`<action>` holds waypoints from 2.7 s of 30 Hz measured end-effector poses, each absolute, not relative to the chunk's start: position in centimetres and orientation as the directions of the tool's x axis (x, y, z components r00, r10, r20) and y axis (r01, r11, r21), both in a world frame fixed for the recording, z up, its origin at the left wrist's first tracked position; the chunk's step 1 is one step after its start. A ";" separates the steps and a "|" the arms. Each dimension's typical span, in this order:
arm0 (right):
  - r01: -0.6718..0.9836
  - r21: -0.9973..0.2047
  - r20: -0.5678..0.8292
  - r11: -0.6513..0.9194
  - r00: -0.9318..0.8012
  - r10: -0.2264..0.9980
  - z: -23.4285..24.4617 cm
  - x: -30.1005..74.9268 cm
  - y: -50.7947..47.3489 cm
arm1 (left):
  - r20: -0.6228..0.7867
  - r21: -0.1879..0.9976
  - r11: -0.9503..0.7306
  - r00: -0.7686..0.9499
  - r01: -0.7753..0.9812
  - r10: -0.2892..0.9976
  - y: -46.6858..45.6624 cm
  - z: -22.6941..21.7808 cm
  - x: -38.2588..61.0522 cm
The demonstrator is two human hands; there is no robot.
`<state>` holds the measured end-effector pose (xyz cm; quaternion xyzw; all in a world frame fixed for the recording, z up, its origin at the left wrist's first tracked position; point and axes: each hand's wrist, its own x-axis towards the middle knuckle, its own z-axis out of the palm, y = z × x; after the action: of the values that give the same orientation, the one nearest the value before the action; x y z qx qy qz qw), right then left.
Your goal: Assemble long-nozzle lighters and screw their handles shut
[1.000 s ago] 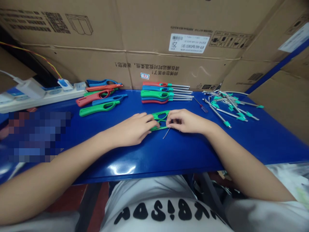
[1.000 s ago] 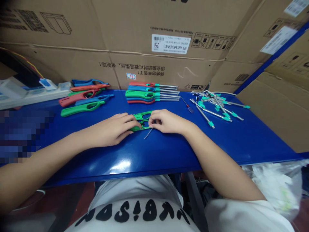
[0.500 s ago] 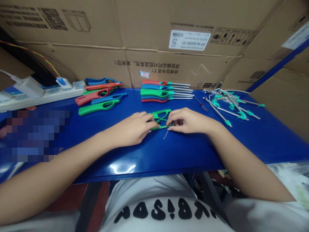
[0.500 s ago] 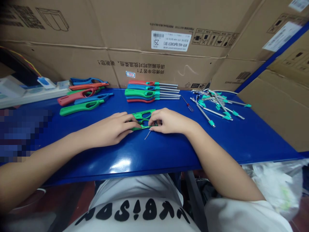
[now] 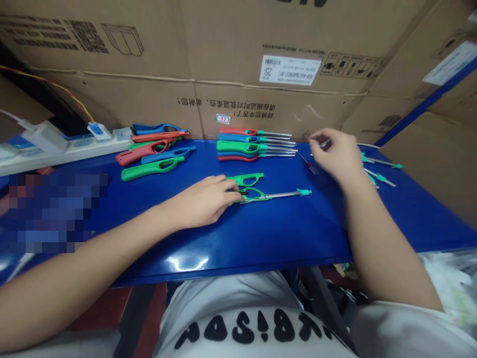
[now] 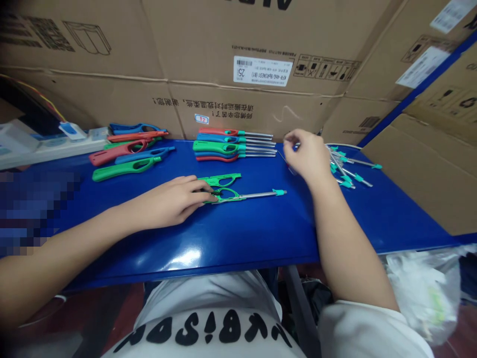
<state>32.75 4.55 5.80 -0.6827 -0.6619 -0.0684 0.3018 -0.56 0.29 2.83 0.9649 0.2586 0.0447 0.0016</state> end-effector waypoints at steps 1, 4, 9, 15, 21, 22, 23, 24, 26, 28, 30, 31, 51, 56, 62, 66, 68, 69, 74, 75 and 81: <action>0.941 -0.334 0.494 -0.051 0.221 0.841 6.0 33.7 4.8 | 0.092 0.012 -0.871 0.867 0.491 0.490 0.4 2.8 -0.6; 0.897 -0.335 0.411 -0.287 0.413 0.812 6.5 36.3 5.2 | 0.126 -0.039 -0.883 0.879 0.468 0.460 0.6 2.4 -0.7; 0.852 -0.190 0.102 -0.487 0.511 0.854 6.2 39.3 5.8 | 0.178 -0.085 -0.894 0.890 0.440 0.421 0.9 1.9 -0.9; 0.839 -0.109 0.020 -0.533 0.538 0.843 4.8 39.8 7.0 | 0.177 -0.096 -0.885 0.883 0.455 0.435 0.9 2.0 -0.8; 0.862 -0.090 0.054 -0.499 0.505 0.862 2.9 40.9 8.4 | 0.147 -0.079 -0.877 0.876 0.473 0.459 0.6 2.6 -0.9; 0.865 -0.101 0.065 -0.491 0.498 0.865 2.6 41.2 8.6 | 0.149 -0.065 -0.876 0.873 0.478 0.465 0.6 2.6 -1.0; 0.869 -0.113 0.074 -0.482 0.491 0.868 2.3 41.5 8.8 | 0.155 -0.050 -0.874 0.868 0.483 0.471 0.7 2.6 -1.1; 0.871 -0.125 0.080 -0.476 0.487 0.870 2.0 41.7 8.9 | 0.164 -0.036 -0.872 0.864 0.488 0.477 0.7 2.5 -1.2; 0.870 -0.139 0.076 -0.473 0.486 0.871 1.8 41.9 9.0 | 0.182 -0.006 -0.869 0.855 0.495 0.486 0.8 2.4 -1.4; 0.863 -0.142 0.060 -0.485 0.497 0.866 2.1 41.9 8.8 | 0.190 0.019 -0.865 0.848 0.501 0.495 0.8 2.3 -1.4; 0.841 -0.152 0.047 -0.520 0.531 0.846 2.8 41.6 8.3 | 0.184 0.027 -0.862 0.845 0.507 0.503 0.7 2.3 -1.4; 0.825 -0.164 0.053 -0.541 0.554 0.831 3.2 41.3 8.1 | 0.181 0.028 -0.862 0.845 0.507 0.503 0.7 2.3 -1.4; 0.918 -0.351 -0.048 0.182 -0.212 0.976 3.6 29.3 4.2 | 0.162 0.065 -0.904 0.890 0.422 0.427 0.9 2.4 -1.2; 0.873 -0.356 0.021 0.334 -0.349 0.937 4.5 31.4 4.0 | 0.130 0.079 -0.908 0.899 0.411 0.418 1.0 2.6 -1.3; 0.755 -0.400 -0.038 0.519 -0.580 0.814 4.0 30.5 3.8 | 0.157 0.102 -0.922 0.909 0.375 0.387 1.3 2.6 -1.3; 0.713 -0.400 -0.001 0.576 -0.629 0.777 4.2 29.6 3.2 | 0.166 0.108 -0.923 0.909 0.368 0.382 1.2 2.7 -1.3; 0.669 -0.434 0.028 0.604 -0.660 0.751 4.6 29.1 2.7 | 0.161 0.111 -0.922 0.909 0.370 0.384 1.2 2.8 -1.3; 0.647 -0.444 0.040 0.620 -0.677 0.735 4.8 28.9 2.3 | 0.157 0.110 -0.921 0.909 0.373 0.386 1.1 2.8 -1.3; 0.608 -0.418 0.050 0.675 -0.726 0.686 4.8 27.0 1.2 | 0.129 0.108 -0.914 0.906 0.391 0.403 1.1 2.9 -1.2; 0.613 -0.401 0.042 0.681 -0.730 0.682 4.7 26.7 1.2 | 0.124 0.112 -0.914 0.907 0.390 0.402 1.1 2.9 -1.2; 0.615 -0.346 0.022 0.709 -0.750 0.661 3.8 25.9 1.2 | 0.121 0.162 -0.893 0.890 0.420 0.440 1.2 2.7 -1.3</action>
<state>25.94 1.20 3.76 -0.3461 -0.9215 0.1605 0.0724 -1.34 1.17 2.72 0.9698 0.2217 0.0772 0.0659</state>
